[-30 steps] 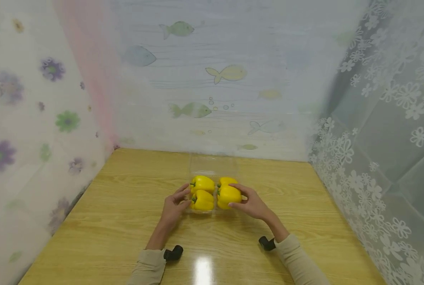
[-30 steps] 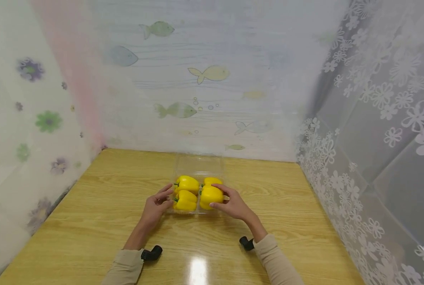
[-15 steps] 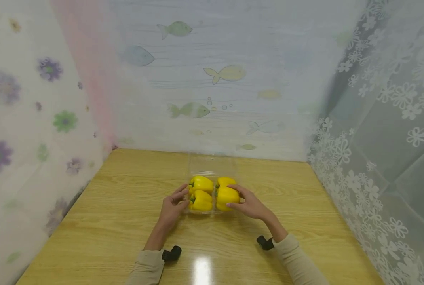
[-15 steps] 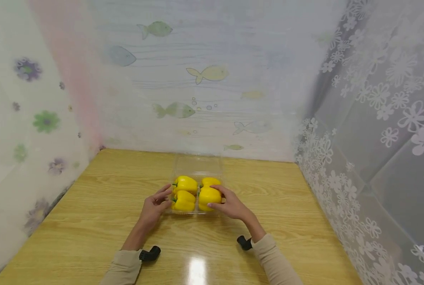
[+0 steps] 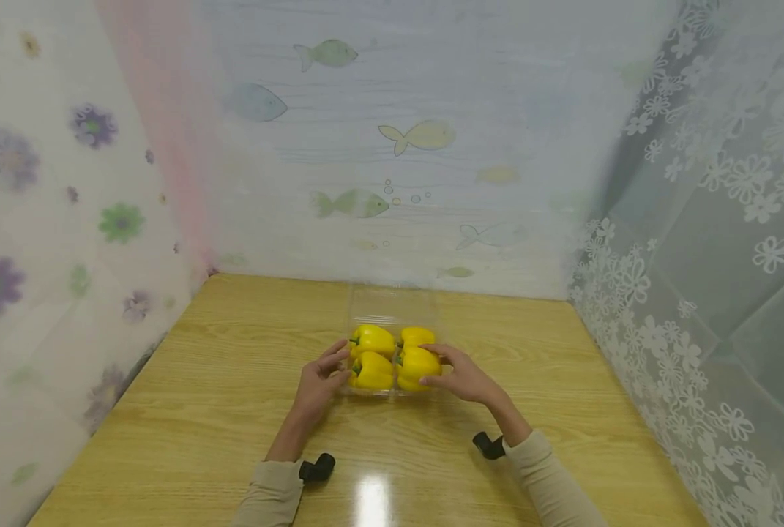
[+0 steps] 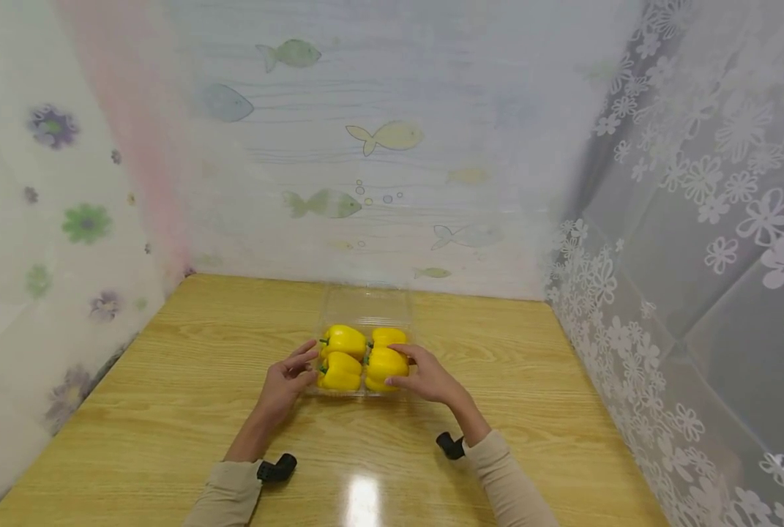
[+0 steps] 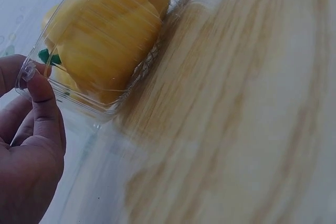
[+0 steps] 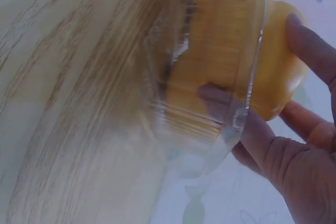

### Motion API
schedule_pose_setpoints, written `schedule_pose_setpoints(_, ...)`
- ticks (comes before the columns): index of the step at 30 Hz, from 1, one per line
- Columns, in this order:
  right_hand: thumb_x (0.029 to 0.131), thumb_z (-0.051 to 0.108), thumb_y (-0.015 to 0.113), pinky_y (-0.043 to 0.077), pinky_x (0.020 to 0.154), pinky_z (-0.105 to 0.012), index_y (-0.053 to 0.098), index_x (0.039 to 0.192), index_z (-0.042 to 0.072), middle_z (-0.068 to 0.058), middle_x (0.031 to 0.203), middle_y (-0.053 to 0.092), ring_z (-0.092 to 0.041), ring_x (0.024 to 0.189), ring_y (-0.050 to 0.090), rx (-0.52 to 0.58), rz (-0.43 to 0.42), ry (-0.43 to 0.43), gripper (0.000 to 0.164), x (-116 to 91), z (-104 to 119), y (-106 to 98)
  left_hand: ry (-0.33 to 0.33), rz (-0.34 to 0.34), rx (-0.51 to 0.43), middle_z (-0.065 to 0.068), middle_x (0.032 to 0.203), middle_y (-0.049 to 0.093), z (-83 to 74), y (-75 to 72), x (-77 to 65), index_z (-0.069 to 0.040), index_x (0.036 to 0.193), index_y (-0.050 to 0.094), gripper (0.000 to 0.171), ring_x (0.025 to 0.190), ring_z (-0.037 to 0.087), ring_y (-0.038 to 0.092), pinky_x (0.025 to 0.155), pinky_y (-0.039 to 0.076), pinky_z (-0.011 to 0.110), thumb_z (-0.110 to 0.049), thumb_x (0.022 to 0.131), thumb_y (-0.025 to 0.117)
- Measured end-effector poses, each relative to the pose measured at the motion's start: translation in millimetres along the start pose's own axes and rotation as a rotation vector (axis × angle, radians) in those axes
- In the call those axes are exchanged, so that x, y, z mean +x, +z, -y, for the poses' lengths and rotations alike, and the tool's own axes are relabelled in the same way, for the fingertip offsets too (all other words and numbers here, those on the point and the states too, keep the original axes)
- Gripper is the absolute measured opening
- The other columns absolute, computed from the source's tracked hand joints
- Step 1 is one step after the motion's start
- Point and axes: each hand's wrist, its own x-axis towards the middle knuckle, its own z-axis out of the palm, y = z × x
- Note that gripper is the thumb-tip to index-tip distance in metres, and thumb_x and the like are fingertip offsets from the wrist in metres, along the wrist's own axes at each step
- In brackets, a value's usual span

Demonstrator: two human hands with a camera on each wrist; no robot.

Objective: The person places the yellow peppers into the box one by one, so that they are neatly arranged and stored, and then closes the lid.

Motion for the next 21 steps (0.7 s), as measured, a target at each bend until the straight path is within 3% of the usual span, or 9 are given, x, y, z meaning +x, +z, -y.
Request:
schedule_pose_setpoints(11,0.088,0.020,0.080,0.047,0.104,-0.055,0.055,0.144,0.004,-0.022,0.148,0.051,-0.047,0.130,0.051,-0.047,-0.025,0.051,0.064,4.6,5.9,4.7,-0.016,0.003,0.009,0.013,0.157,0.046,0.7,-2.9,-1.0,0.008,0.133,0.062,0.039,0.103,0.016,0.054,0.083,0.048,0.015,0.008,0.094,0.064)
schedule_pose_setpoints(21,0.094,0.025,0.074,0.043,0.106,-0.058,0.051,0.147,0.003,-0.022,0.150,0.049,-0.047,0.134,0.047,-0.067,0.029,0.089,0.062,7.9,7.2,4.9,-0.001,0.009,0.006,0.014,0.156,0.046,1.2,-0.6,0.2,0.009,0.130,0.063,0.037,0.103,0.019,0.055,0.082,0.049,0.015,0.008,0.093,0.065)
